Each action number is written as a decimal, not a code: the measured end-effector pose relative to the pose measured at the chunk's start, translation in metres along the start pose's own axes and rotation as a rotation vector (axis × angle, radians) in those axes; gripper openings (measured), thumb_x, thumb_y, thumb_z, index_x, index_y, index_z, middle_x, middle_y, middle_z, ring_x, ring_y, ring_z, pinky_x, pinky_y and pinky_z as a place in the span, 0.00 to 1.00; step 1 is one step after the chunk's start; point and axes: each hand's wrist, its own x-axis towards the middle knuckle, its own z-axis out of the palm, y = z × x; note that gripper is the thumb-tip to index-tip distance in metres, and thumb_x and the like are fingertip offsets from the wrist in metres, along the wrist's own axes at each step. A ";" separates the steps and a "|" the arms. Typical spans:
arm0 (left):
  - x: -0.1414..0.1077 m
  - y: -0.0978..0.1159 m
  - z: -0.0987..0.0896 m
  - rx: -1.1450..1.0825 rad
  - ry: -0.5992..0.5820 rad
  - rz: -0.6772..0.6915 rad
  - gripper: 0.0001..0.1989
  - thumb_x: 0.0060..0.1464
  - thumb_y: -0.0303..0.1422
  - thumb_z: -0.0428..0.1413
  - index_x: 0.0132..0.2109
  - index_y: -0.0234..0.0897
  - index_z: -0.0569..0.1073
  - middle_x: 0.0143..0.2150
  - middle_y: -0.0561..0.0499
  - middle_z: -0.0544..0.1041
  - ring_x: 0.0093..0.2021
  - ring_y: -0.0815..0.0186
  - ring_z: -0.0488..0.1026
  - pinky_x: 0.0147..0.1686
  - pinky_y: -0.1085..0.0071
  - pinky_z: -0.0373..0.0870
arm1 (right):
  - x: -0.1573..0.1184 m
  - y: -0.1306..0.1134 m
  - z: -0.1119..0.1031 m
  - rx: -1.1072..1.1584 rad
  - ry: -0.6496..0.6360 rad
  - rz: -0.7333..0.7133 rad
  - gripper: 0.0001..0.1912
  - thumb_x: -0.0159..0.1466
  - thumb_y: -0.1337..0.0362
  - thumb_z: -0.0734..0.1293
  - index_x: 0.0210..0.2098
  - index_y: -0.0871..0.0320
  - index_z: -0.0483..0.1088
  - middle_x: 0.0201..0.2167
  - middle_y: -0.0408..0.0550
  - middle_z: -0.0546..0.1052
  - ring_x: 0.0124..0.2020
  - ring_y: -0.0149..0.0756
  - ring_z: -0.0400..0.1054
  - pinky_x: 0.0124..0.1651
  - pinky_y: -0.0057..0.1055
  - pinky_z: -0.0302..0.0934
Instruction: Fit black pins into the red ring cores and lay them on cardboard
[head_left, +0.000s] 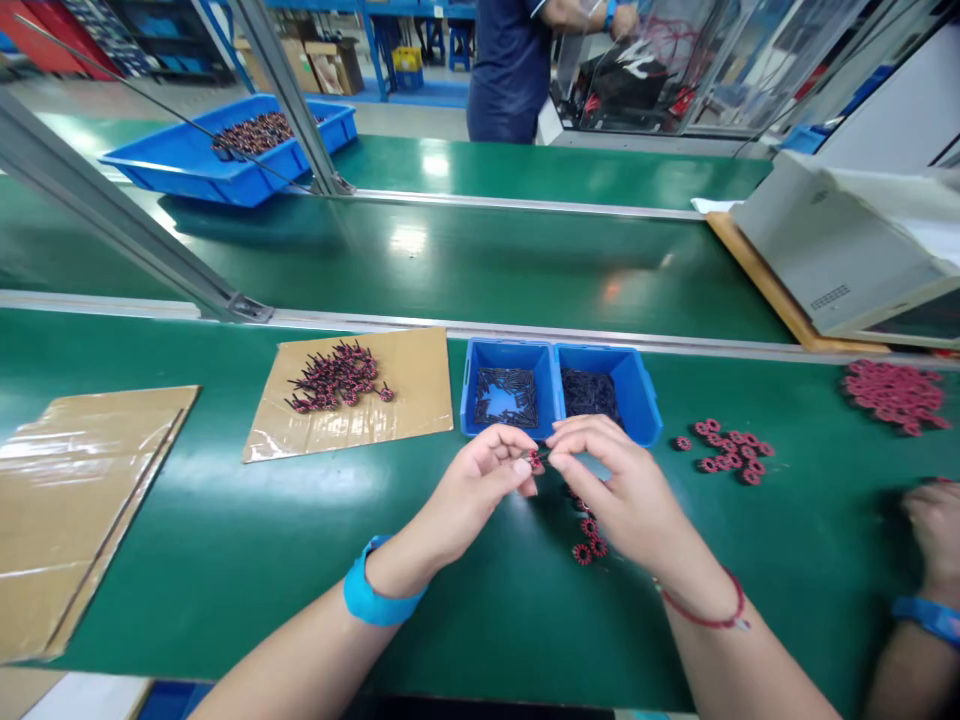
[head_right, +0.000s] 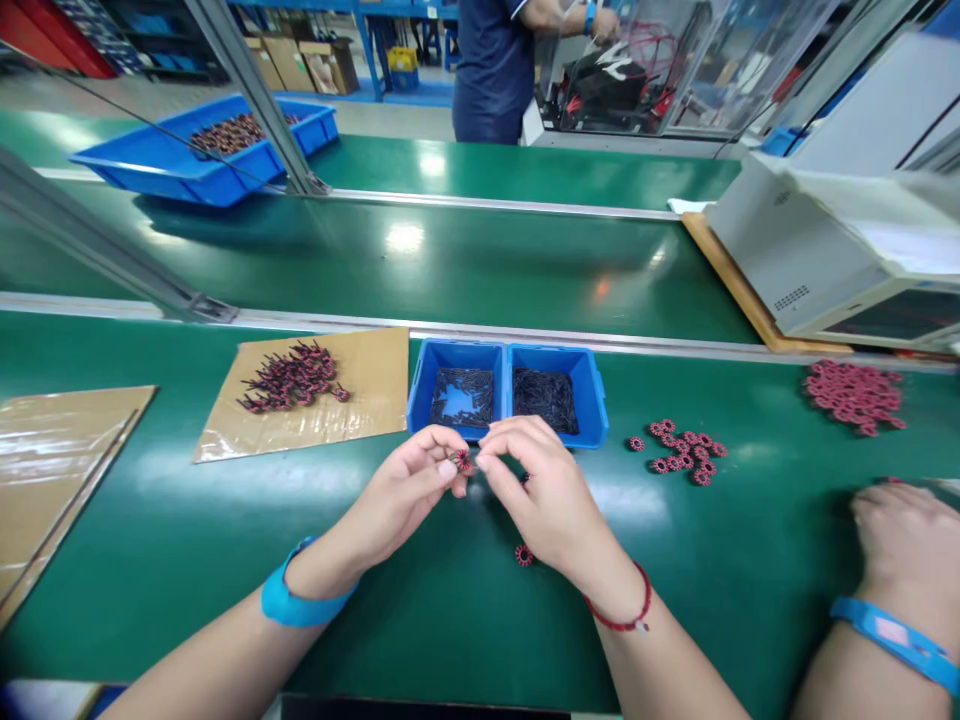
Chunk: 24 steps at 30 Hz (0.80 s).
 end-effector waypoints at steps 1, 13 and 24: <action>0.001 0.000 0.000 0.019 0.021 -0.001 0.09 0.54 0.33 0.64 0.41 0.35 0.75 0.34 0.52 0.76 0.32 0.72 0.72 0.37 0.73 0.65 | 0.002 0.000 -0.004 -0.050 0.042 -0.035 0.06 0.68 0.67 0.65 0.34 0.55 0.72 0.36 0.46 0.79 0.46 0.37 0.72 0.51 0.36 0.65; 0.021 0.026 -0.026 -0.251 0.369 0.232 0.05 0.54 0.30 0.60 0.35 0.33 0.74 0.29 0.51 0.76 0.27 0.72 0.70 0.31 0.74 0.66 | 0.101 -0.004 0.034 -0.796 -0.599 0.026 0.13 0.65 0.70 0.65 0.47 0.66 0.75 0.49 0.67 0.78 0.50 0.55 0.75 0.50 0.43 0.67; 0.024 0.027 -0.030 -0.308 0.422 0.247 0.04 0.54 0.30 0.59 0.35 0.33 0.72 0.28 0.52 0.75 0.27 0.72 0.69 0.31 0.74 0.64 | 0.122 0.012 0.042 -0.627 -0.643 0.102 0.08 0.58 0.74 0.65 0.31 0.62 0.76 0.35 0.60 0.82 0.39 0.49 0.77 0.41 0.37 0.67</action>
